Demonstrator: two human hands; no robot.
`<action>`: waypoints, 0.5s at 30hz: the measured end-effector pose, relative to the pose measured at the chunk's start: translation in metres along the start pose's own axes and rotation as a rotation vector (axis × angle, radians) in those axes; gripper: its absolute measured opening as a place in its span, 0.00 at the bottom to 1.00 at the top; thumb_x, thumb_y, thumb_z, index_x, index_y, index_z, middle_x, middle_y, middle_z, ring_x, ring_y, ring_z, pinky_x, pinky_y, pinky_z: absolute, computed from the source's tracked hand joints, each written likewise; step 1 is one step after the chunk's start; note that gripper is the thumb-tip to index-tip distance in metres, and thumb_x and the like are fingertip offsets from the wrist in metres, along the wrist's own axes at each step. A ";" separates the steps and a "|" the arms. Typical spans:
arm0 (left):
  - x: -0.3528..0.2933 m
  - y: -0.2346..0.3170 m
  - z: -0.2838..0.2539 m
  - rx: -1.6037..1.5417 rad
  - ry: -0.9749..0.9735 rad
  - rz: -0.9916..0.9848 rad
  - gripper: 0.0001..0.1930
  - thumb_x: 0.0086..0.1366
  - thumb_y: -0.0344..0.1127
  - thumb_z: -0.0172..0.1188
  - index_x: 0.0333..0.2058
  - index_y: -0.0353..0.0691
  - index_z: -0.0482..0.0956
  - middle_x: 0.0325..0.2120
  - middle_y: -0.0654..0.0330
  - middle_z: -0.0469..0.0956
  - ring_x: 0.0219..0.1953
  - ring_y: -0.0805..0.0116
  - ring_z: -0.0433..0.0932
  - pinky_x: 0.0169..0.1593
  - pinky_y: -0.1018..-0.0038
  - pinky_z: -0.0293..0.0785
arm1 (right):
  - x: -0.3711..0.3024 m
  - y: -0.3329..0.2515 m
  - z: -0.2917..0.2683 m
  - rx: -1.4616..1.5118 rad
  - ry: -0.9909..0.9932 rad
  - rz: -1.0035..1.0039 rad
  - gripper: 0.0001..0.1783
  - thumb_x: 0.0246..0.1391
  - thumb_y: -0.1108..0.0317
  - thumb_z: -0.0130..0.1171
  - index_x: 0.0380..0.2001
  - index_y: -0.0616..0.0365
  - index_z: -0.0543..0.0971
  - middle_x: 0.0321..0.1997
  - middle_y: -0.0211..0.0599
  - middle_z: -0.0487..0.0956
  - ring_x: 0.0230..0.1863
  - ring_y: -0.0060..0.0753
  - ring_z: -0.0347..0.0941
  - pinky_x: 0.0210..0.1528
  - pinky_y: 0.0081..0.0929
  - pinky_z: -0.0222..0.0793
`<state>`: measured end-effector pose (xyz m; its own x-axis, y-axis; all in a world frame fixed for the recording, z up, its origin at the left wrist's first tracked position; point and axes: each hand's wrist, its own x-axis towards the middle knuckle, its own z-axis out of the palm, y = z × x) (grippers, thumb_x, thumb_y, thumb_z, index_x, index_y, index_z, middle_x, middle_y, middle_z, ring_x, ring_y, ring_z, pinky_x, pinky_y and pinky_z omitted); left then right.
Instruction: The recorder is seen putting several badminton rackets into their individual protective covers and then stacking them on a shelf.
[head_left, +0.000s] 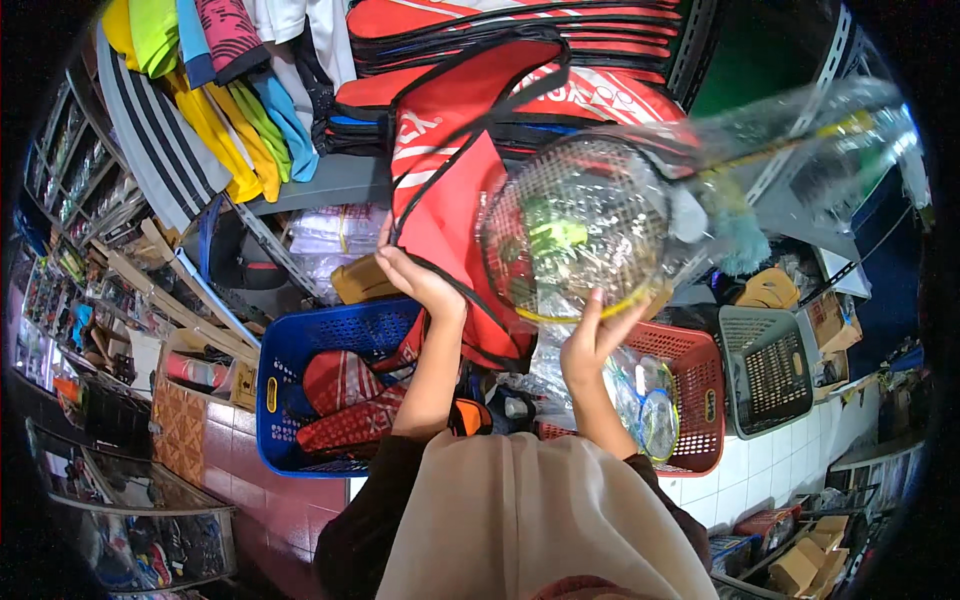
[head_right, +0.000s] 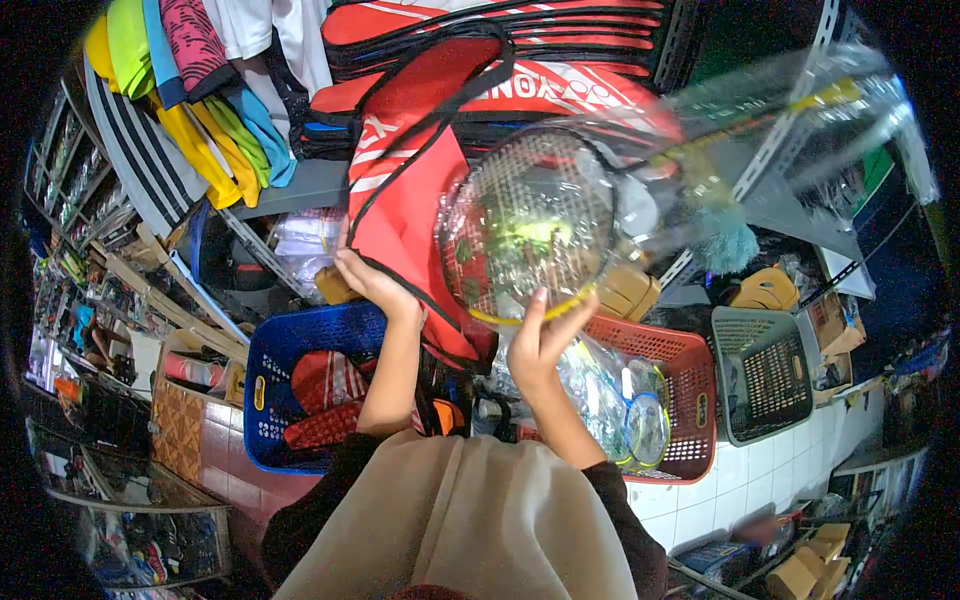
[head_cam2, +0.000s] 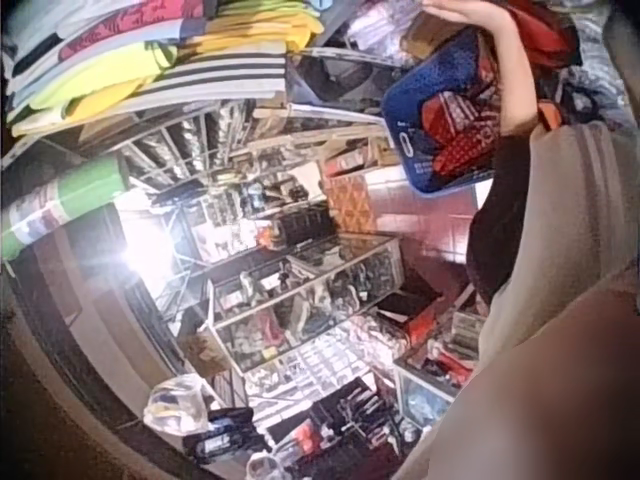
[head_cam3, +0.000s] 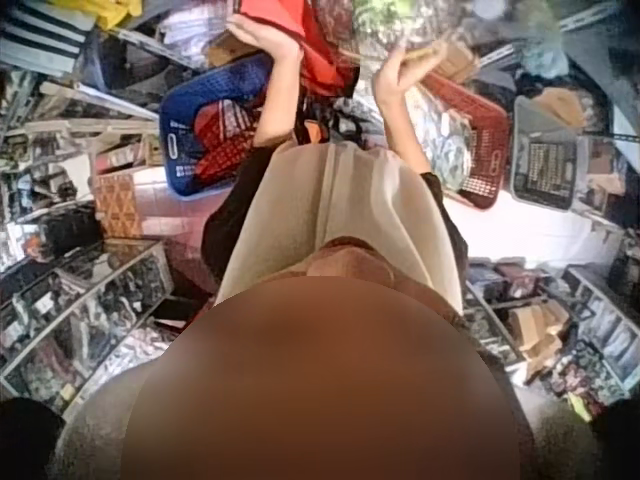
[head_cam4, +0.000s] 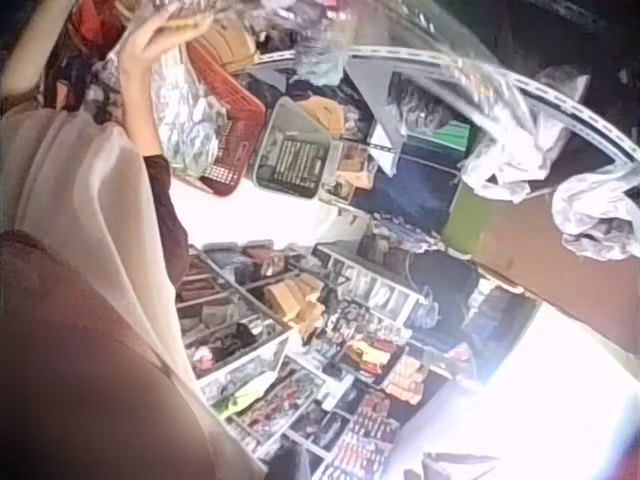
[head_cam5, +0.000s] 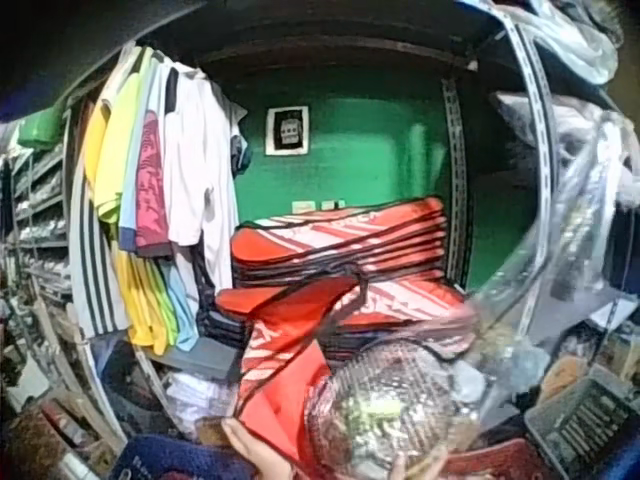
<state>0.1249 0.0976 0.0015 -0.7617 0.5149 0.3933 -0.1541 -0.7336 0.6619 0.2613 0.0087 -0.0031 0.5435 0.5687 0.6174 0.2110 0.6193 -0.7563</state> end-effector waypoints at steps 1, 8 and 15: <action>0.001 -0.004 0.000 -0.042 -0.003 -0.055 0.25 0.70 0.50 0.34 0.49 0.32 0.66 0.46 0.55 0.68 0.50 0.66 0.65 0.57 0.68 0.58 | 0.000 0.005 0.004 0.115 -0.067 0.104 0.34 0.59 0.77 0.44 0.63 0.66 0.41 0.64 0.47 0.52 0.62 0.34 0.51 0.62 0.27 0.47; 0.002 -0.018 -0.005 0.083 -0.131 -0.041 0.25 0.70 0.49 0.36 0.48 0.31 0.68 0.46 0.55 0.68 0.49 0.66 0.66 0.56 0.71 0.57 | 0.009 0.029 0.041 0.284 -0.304 0.180 0.28 0.57 0.77 0.46 0.58 0.62 0.50 0.52 0.41 0.61 0.53 0.29 0.57 0.54 0.24 0.55; 0.000 -0.015 0.008 0.065 -0.231 -0.037 0.23 0.70 0.46 0.35 0.46 0.31 0.69 0.44 0.56 0.70 0.49 0.67 0.66 0.56 0.71 0.57 | -0.009 0.030 0.043 0.082 -0.650 0.073 0.25 0.49 0.80 0.45 0.52 0.64 0.56 0.37 0.42 0.65 0.39 0.30 0.63 0.44 0.27 0.61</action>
<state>0.1323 0.1126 -0.0033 -0.5907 0.6345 0.4985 -0.1330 -0.6860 0.7154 0.2280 0.0454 -0.0224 -0.0531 0.8060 0.5895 0.1154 0.5913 -0.7981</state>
